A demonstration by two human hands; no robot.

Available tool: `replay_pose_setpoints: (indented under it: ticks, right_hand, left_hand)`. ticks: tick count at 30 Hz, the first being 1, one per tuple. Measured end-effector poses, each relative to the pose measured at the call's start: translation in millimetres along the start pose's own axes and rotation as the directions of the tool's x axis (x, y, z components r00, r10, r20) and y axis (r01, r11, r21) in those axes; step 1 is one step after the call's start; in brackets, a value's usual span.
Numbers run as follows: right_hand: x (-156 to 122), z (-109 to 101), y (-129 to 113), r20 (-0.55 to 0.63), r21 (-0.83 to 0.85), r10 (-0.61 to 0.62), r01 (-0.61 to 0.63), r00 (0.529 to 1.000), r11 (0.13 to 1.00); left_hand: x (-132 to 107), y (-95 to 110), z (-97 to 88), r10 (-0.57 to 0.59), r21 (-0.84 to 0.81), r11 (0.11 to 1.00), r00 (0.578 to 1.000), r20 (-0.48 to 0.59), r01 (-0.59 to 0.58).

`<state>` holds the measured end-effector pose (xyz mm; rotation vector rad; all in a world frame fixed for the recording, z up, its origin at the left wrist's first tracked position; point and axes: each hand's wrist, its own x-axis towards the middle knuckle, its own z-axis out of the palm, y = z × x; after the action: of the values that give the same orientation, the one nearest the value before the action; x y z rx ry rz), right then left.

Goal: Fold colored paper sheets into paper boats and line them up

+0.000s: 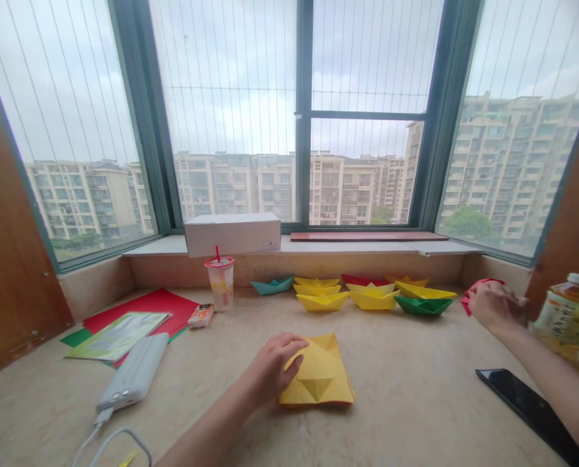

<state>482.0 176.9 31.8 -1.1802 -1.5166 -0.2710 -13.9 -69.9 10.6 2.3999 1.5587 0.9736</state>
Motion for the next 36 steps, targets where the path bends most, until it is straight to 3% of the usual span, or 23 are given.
replay_pose_setpoints:
  ticks: [1, 3, 6, 8, 11, 14, 16, 20, 25, 28, 31, 36]
  right_hand:
    - [3, 5, -25, 0.0, -0.114, -0.007, 0.007, 1.0, 0.993]
    - [-1, 16, -88, 0.134, -0.099, -0.066, 0.079, 0.989, 0.992]
    - [-39, 33, -191, 0.247, 0.207, -0.126, 0.075, 0.961, 0.976]
    - [-78, 42, -248, 0.327, 0.447, -0.191, 0.027, 0.926, 0.894]
    - [-135, 50, -298, 0.446, 0.665, -0.261, -0.121, 0.856, 0.737]
    - [-165, 52, -305, 0.5, 0.716, -0.391, -0.115, 0.773, 0.688]
    - [-171, 48, -296, 0.502, 0.717, -0.413, -0.098, 0.76, 0.69]
    - [-164, 40, -278, 0.536, 0.676, -0.304, -0.185, 0.788, 0.713]
    - [-159, 40, -279, 0.664, 0.647, -0.164, -0.449, 0.73, 0.616]
    - [-156, 39, -285, 0.755, 0.603, -0.103, -0.623, 0.648, 0.498]
    - [-149, 34, -289, 0.815, 0.562, -0.14, -0.709, 0.562, 0.427]
    - [-141, 32, -291, 0.876, 0.481, -0.17, -0.812, 0.451, 0.33]
  left_hand:
    - [0, 0, 1.4, -0.026, -0.047, 0.999, 0.999, -0.035, 0.024]
    - [2, 0, 4.7, -0.086, -0.173, 0.983, 0.99, -0.114, 0.065]
    - [4, 1, 7.8, -0.198, -0.4, 0.911, 0.959, -0.203, 0.103]
    - [4, 3, 6.7, -0.263, -0.558, 0.823, 0.94, -0.219, 0.101]
    - [4, 7, 1.2, -0.259, -0.776, 0.63, 0.952, -0.165, 0.036]
    - [5, 13, -2.9, -0.193, -0.891, 0.45, 0.981, -0.032, 0.06]
    - [6, 17, -2.4, -0.212, -0.914, 0.391, 0.977, 0.024, 0.108]
    - [10, 18, 2.8, -0.328, -0.939, 0.315, 0.944, 0.031, 0.141]
    - [14, 9, 1.4, -0.447, -0.945, 0.31, 0.893, -0.05, 0.103]
    - [16, 6, -2.7, -0.493, -0.949, 0.304, 0.866, -0.084, 0.08]
    - [14, 8, -4.8, -0.514, -0.956, 0.277, 0.855, -0.06, 0.1]
    - [8, 23, -1.8, -0.383, -0.952, 0.226, 0.917, 0.108, 0.206]
